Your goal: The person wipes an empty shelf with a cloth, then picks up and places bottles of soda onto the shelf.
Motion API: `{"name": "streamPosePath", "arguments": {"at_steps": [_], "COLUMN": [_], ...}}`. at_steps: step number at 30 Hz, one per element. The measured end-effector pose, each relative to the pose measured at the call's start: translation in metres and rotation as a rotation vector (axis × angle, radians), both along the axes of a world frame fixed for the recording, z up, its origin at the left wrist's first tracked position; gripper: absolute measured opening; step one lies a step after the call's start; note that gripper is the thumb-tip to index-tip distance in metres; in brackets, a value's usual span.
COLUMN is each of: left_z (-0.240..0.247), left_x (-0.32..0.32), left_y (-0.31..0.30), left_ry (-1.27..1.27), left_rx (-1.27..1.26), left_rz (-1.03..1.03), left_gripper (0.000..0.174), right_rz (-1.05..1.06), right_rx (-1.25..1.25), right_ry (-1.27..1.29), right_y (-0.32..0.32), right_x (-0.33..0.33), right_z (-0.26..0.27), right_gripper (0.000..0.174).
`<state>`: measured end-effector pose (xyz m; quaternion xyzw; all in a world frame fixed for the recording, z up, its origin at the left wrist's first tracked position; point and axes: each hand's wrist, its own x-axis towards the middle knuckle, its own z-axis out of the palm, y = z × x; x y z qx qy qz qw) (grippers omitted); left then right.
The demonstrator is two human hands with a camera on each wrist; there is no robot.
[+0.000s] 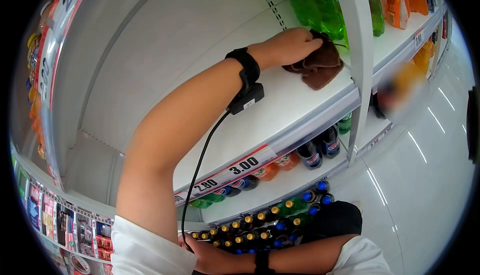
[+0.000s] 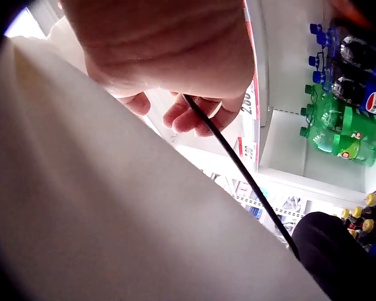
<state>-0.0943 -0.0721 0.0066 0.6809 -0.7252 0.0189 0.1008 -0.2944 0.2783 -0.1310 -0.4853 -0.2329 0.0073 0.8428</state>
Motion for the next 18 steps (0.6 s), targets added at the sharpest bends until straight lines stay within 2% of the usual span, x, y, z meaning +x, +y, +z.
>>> {"name": "streamPosePath", "arguments": {"at_steps": [2, 3, 4, 6, 7, 9, 12, 14, 16, 17, 18], "left_z": [0.005, 0.003, 0.000, -0.005, -0.010, -0.022, -0.035, -0.037, -0.036, -0.035, -0.036], "left_x": [-0.022, -0.032, -0.036, -0.041, -0.042, -0.041, -0.038, -0.032, -0.019, -0.011, 0.001], "left_y": [0.005, 0.017, 0.024, 0.036, 0.040, 0.049, 0.056, 0.055, 0.049, 0.045, 0.039], "left_ry": [0.093, -0.017, -0.020, -0.001, -0.005, -0.059, -0.149, -0.199, -0.473, -0.471, -0.569], "left_rx": [0.275, 0.197, 0.200, 0.080, 0.083, 0.005, 0.043, -0.007, -0.069, -0.073, -0.054], "left_rz": [0.165, 0.087, 0.086, -0.187, -0.181, -0.305, -0.335, -0.373, -0.461, -0.456, -0.491], "left_gripper": [0.033, 0.033, 0.033, 0.033, 0.033, 0.042, 0.049, 0.049, 0.041, 0.041, 0.039], "right_rz": [-0.061, -0.012, 0.036, 0.078, 0.122, 0.142, 0.140, 0.122, 0.223, 0.228, 0.097], "right_rx": [0.052, -0.016, -0.087, -0.109, -0.135, -0.180, -0.248, -0.268, -0.227, -0.231, -0.156], "right_ry": [0.023, -0.015, -0.054, -0.107, -0.156, -0.183, -0.200, -0.191, -0.103, -0.100, -0.165], "right_y": [0.000, 0.002, 0.000, -0.008, -0.013, -0.017, -0.016, -0.018, -0.026, -0.011, 0.014], "right_x": [0.000, 0.002, 0.003, 0.002, 0.001, 0.000, 0.000, 0.000, -0.001, 0.001, 0.005], "right_z": [-0.002, -0.006, -0.005, -0.001, 0.002, 0.003, 0.000, 0.000, 0.007, -0.004, -0.023], "right_gripper": [0.044, 0.042, 0.040, 0.037, 0.034, 0.032, 0.031, 0.031, 0.030, 0.030, 0.031]}}
